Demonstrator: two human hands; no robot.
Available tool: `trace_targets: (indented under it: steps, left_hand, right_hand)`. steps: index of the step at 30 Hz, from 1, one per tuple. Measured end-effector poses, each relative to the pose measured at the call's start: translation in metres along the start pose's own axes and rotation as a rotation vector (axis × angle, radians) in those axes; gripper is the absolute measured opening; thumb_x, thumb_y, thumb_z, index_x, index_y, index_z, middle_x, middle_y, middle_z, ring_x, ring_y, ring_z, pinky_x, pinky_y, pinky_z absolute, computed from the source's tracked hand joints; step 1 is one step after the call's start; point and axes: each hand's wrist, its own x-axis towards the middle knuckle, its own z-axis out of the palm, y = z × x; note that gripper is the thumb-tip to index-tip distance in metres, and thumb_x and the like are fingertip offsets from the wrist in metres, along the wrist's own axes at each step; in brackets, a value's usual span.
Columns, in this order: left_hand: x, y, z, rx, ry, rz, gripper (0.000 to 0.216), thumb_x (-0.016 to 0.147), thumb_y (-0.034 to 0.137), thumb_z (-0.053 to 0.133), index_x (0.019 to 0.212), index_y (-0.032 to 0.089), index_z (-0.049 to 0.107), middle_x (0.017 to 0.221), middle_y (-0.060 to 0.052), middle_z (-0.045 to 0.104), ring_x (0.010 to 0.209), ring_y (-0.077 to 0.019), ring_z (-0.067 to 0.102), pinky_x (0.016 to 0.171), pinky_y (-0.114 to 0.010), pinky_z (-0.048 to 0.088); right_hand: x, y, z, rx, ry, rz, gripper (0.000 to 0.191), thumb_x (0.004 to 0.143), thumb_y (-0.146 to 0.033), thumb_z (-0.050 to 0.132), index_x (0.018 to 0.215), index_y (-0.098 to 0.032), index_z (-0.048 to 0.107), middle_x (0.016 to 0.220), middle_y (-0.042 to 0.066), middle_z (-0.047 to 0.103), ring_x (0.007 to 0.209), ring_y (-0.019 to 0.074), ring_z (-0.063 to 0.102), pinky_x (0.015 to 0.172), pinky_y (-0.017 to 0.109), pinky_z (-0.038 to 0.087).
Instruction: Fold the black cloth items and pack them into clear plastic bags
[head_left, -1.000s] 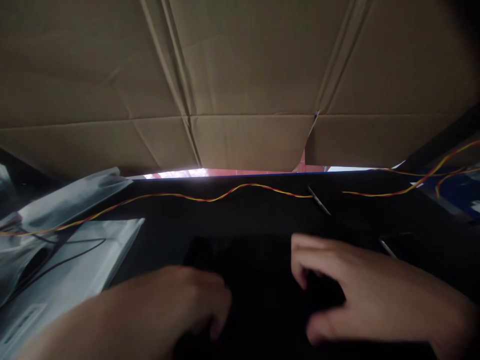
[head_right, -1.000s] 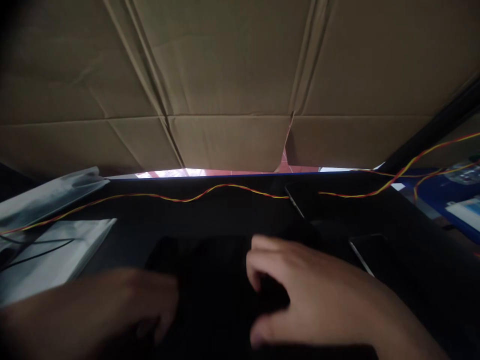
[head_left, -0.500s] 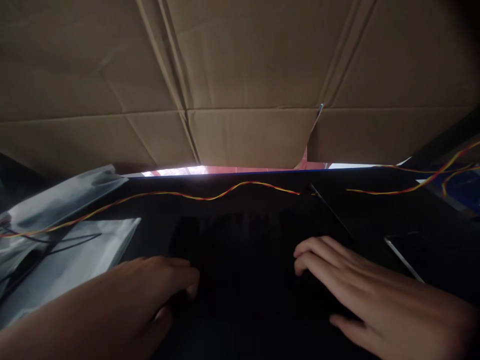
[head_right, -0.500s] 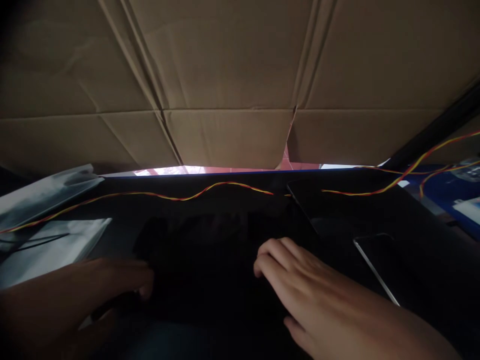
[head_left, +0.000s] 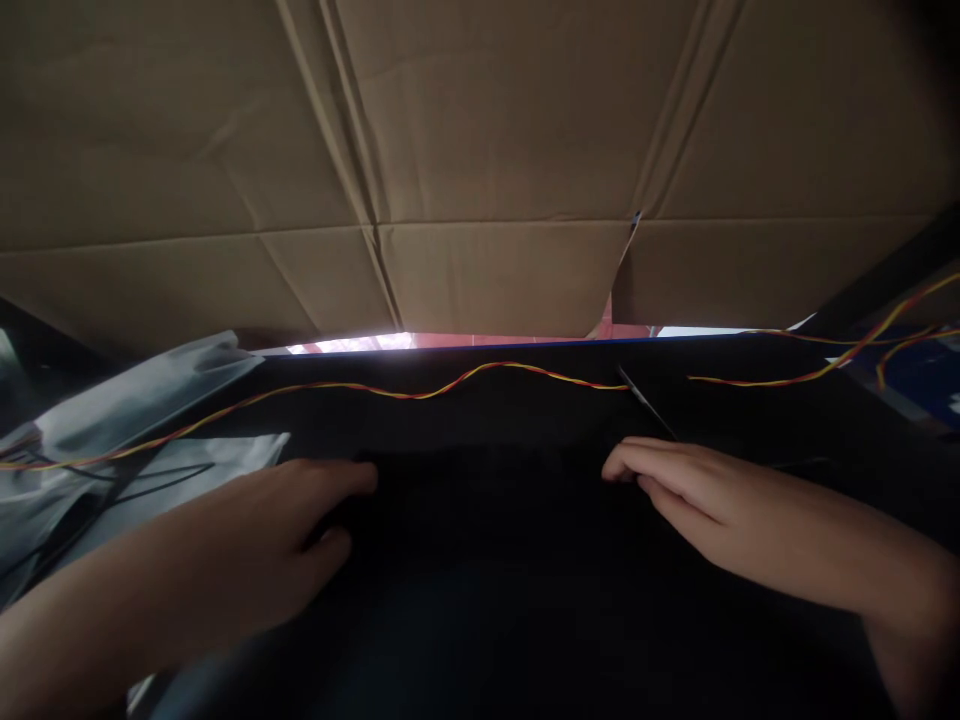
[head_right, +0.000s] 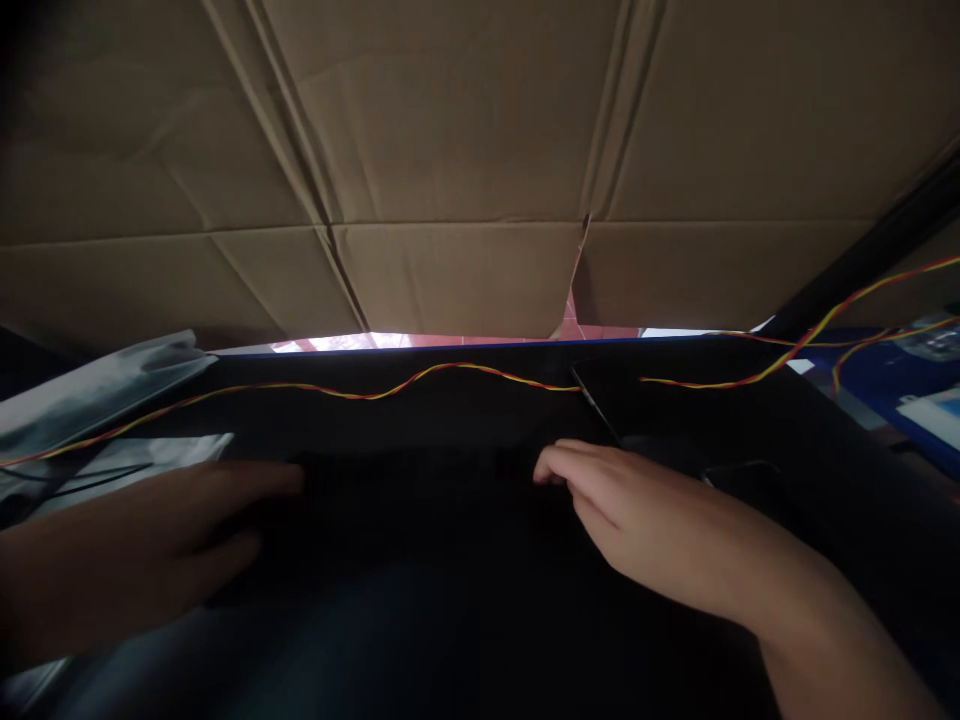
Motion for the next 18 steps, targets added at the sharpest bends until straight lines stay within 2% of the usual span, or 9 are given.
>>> trace_targets:
  steps: [3, 6, 8, 10, 12, 15, 18]
  left_hand:
    - [0.009, 0.011, -0.004, 0.068, -0.135, 0.079, 0.055, 0.077, 0.016, 0.06, 0.126, 0.039, 0.071, 0.12, 0.007, 0.079, 0.1, -0.0237, 0.077, 0.086, -0.031, 0.06]
    - [0.02, 0.036, -0.008, 0.04, -0.06, 0.257, 0.048, 0.085, 0.023, 0.065, 0.131, 0.038, 0.066, 0.135, 0.001, 0.071, 0.117, -0.0278, 0.07, 0.097, -0.038, 0.058]
    - [0.029, 0.056, -0.006, 0.028, -0.003, 0.337, 0.03, 0.096, 0.03, 0.061, 0.125, 0.035, 0.067, 0.131, -0.002, 0.069, 0.115, -0.0277, 0.067, 0.098, -0.04, 0.055]
    - [0.037, 0.07, 0.001, 0.015, -0.052, 0.369, 0.014, 0.103, 0.028, 0.057, 0.109, 0.03, 0.069, 0.116, -0.003, 0.07, 0.103, -0.025, 0.066, 0.091, -0.04, 0.053]
    - [0.041, 0.076, 0.009, -0.021, -0.183, 0.368, 0.011, 0.103, 0.022, 0.059, 0.096, 0.027, 0.065, 0.104, -0.001, 0.069, 0.094, -0.022, 0.066, 0.085, -0.037, 0.051]
    - [0.043, 0.075, 0.015, -0.115, -0.348, 0.337, 0.014, 0.099, 0.021, 0.071, 0.088, 0.026, 0.063, 0.097, 0.003, 0.069, 0.09, -0.0184, 0.066, 0.08, -0.031, 0.05]
    - [0.044, 0.073, 0.013, -0.161, -0.312, 0.355, 0.014, 0.096, 0.034, 0.08, 0.096, 0.027, 0.068, 0.106, 0.001, 0.07, 0.097, -0.0199, 0.068, 0.083, -0.031, 0.053]
  right_hand:
    - [0.006, -0.001, -0.002, -0.022, 0.011, -0.025, 0.029, 0.104, -0.036, 0.05, 0.116, -0.042, 0.075, 0.129, -0.004, 0.078, 0.108, 0.0269, 0.079, 0.086, 0.04, 0.065]
    - [0.007, -0.012, -0.004, 0.007, 0.114, -0.062, 0.028, 0.109, -0.047, 0.052, 0.128, -0.042, 0.072, 0.141, -0.001, 0.071, 0.122, 0.0278, 0.073, 0.102, 0.042, 0.06]
    - [0.009, -0.022, -0.004, 0.036, 0.116, -0.11, 0.028, 0.108, -0.053, 0.057, 0.13, -0.043, 0.071, 0.142, -0.001, 0.069, 0.125, 0.0276, 0.07, 0.106, 0.043, 0.058]
    - [0.011, -0.029, -0.001, 0.055, 0.033, -0.165, 0.023, 0.106, -0.051, 0.065, 0.126, -0.043, 0.074, 0.135, -0.002, 0.071, 0.12, 0.0258, 0.071, 0.101, 0.04, 0.059]
    - [0.012, -0.032, 0.002, 0.062, -0.058, -0.188, 0.016, 0.105, -0.043, 0.069, 0.119, -0.042, 0.076, 0.126, -0.004, 0.074, 0.114, 0.024, 0.072, 0.097, 0.039, 0.059]
    - [0.012, -0.029, 0.003, 0.086, -0.165, -0.164, 0.011, 0.102, -0.036, 0.073, 0.11, -0.042, 0.077, 0.121, -0.006, 0.075, 0.11, 0.023, 0.073, 0.092, 0.037, 0.059]
    - [0.012, -0.024, -0.002, 0.107, -0.171, -0.122, 0.01, 0.1, -0.043, 0.074, 0.11, -0.042, 0.076, 0.122, -0.006, 0.074, 0.103, 0.0216, 0.074, 0.084, 0.034, 0.059]
